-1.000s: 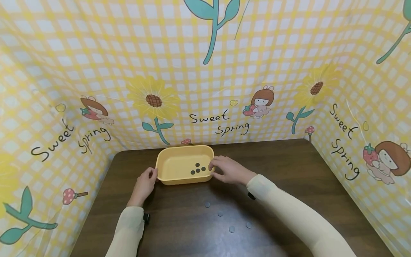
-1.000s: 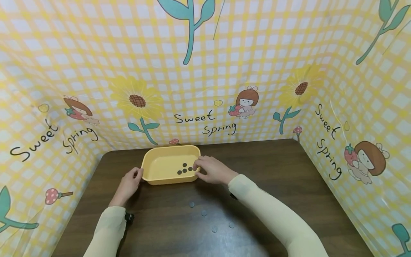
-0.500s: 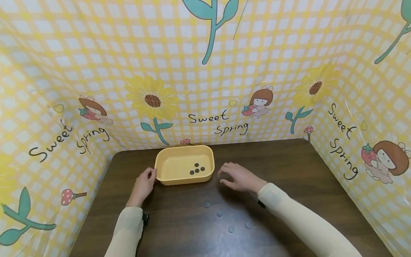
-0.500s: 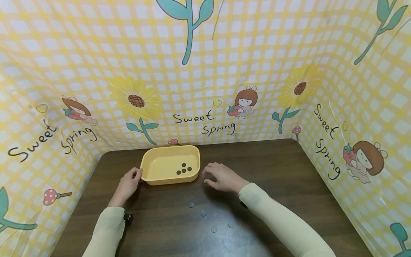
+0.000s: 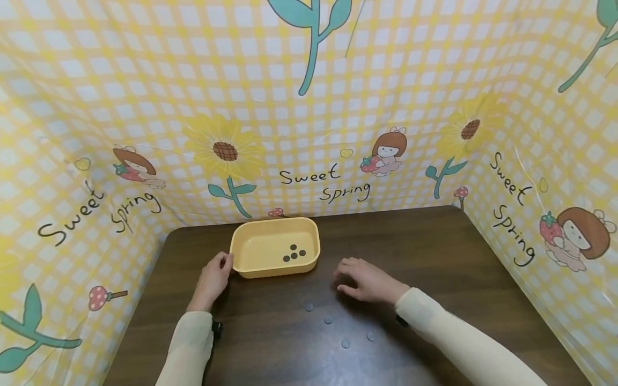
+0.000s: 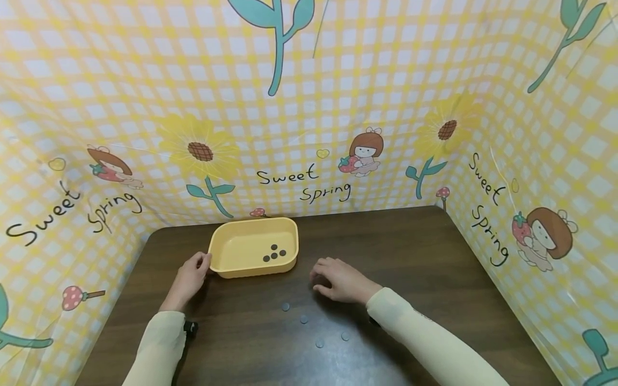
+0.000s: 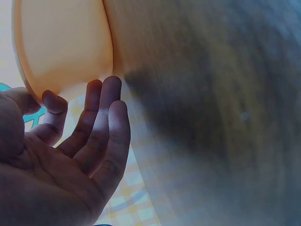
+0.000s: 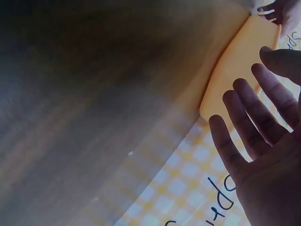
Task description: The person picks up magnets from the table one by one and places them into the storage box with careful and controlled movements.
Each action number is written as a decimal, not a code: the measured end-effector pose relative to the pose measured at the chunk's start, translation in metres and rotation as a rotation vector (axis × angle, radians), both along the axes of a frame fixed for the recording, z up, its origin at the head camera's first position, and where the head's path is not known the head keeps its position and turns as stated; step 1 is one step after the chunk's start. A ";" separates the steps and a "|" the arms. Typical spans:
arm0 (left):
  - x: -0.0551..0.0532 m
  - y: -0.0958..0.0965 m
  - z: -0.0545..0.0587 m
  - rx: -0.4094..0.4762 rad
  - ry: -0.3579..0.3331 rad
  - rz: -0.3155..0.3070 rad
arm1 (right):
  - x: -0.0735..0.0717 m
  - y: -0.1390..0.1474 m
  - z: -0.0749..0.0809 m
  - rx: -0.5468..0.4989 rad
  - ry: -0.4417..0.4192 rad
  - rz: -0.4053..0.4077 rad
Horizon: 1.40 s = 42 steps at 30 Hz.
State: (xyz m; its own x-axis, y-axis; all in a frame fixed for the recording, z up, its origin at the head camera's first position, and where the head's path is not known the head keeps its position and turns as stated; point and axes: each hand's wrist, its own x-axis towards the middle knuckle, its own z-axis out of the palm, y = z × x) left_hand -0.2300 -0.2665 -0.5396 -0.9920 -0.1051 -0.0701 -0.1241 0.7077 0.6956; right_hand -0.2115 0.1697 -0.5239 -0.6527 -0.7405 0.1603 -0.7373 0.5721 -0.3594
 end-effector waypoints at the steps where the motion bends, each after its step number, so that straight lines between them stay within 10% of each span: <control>1: 0.000 0.000 0.000 -0.003 0.001 0.001 | 0.002 0.000 -0.001 0.003 0.000 0.002; 19: 0.001 0.000 0.000 0.003 -0.012 0.008 | 0.023 -0.014 -0.021 0.051 0.032 0.152; 42: 0.000 -0.001 -0.002 -0.012 0.000 0.007 | 0.032 -0.024 -0.020 0.145 0.034 0.158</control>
